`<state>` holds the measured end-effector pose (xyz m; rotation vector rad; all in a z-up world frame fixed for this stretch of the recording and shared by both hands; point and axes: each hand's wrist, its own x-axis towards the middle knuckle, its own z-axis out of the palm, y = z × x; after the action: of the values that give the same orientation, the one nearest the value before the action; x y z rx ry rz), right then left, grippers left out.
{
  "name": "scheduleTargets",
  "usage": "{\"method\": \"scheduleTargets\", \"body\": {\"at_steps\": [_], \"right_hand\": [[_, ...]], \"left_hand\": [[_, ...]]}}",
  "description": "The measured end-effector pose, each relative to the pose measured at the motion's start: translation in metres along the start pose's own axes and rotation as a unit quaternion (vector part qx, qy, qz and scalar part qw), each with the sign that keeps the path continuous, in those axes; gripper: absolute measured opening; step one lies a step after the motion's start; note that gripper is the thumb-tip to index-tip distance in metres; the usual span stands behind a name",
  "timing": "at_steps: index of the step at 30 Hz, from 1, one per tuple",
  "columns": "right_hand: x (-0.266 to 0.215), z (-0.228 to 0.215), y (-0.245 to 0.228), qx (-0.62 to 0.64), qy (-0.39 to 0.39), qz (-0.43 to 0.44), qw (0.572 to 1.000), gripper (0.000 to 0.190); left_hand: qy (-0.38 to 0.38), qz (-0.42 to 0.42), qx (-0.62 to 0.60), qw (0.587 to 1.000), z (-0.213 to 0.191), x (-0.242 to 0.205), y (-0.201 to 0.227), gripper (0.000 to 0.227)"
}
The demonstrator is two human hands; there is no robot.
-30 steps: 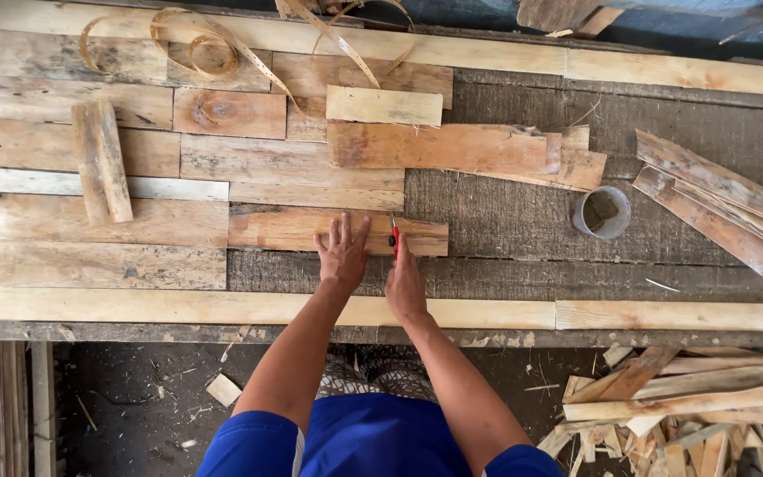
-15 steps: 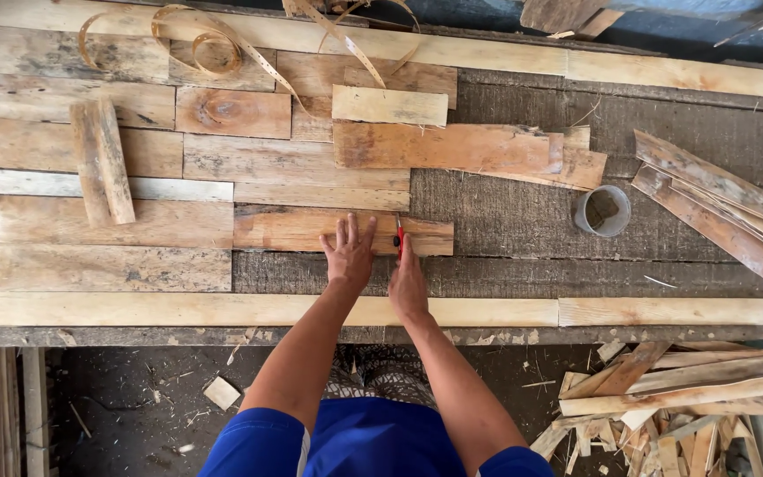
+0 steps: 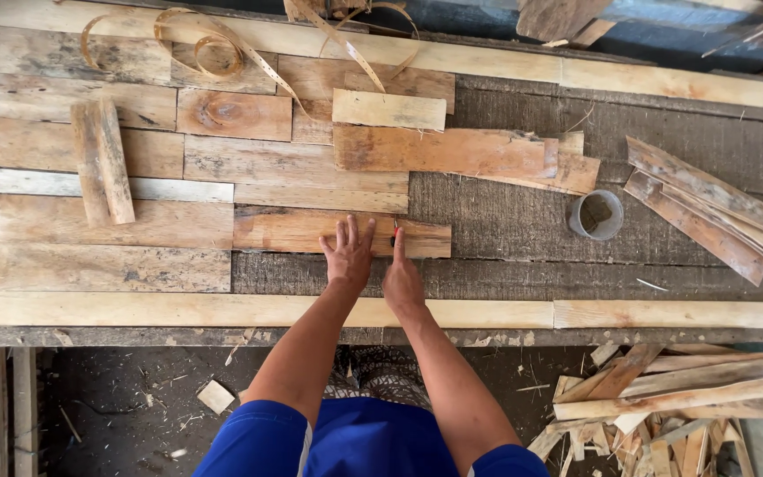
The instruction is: Arranging and cutting thin wood strips to create a patterned surface on a workbench.
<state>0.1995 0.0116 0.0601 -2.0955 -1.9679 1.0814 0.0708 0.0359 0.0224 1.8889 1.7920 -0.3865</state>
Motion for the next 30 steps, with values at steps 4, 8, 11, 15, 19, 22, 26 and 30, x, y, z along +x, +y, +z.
{"method": "scheduleTargets", "body": {"at_steps": [4,8,11,15,19,22,26,30], "right_hand": [[0.002,0.008,0.001,-0.022,0.037,-0.023,0.999,0.085],[-0.006,0.003,-0.004,-0.001,0.009,0.012,1.0,0.08],[-0.006,0.0,-0.005,-0.001,-0.002,0.024,1.0,0.08],[-0.007,0.004,0.002,0.008,0.011,0.004,1.0,0.085],[-0.012,0.0,-0.002,0.019,0.015,-0.007,1.0,0.087],[-0.017,-0.001,-0.002,0.013,-0.001,0.022,1.0,0.087],[-0.024,-0.006,-0.006,0.018,-0.013,0.032,0.999,0.087],[-0.024,-0.001,-0.001,0.013,-0.024,0.032,0.999,0.083]], "left_hand": [[0.011,-0.007,0.01,1.0,-0.001,-0.001,0.0,0.075],[0.011,-0.006,0.002,1.0,0.0,-0.003,0.0,0.077],[0.01,-0.007,0.005,1.0,-0.004,-0.004,0.001,0.079],[0.042,-0.005,-0.002,0.999,0.012,0.005,-0.001,0.078],[0.018,-0.004,0.015,1.0,0.001,-0.002,0.001,0.08],[0.012,-0.006,0.014,1.0,0.0,-0.003,0.001,0.078],[0.007,-0.004,0.017,1.0,0.0,-0.005,0.001,0.076],[-0.007,-0.004,0.024,1.0,-0.006,-0.005,0.001,0.078]]}}
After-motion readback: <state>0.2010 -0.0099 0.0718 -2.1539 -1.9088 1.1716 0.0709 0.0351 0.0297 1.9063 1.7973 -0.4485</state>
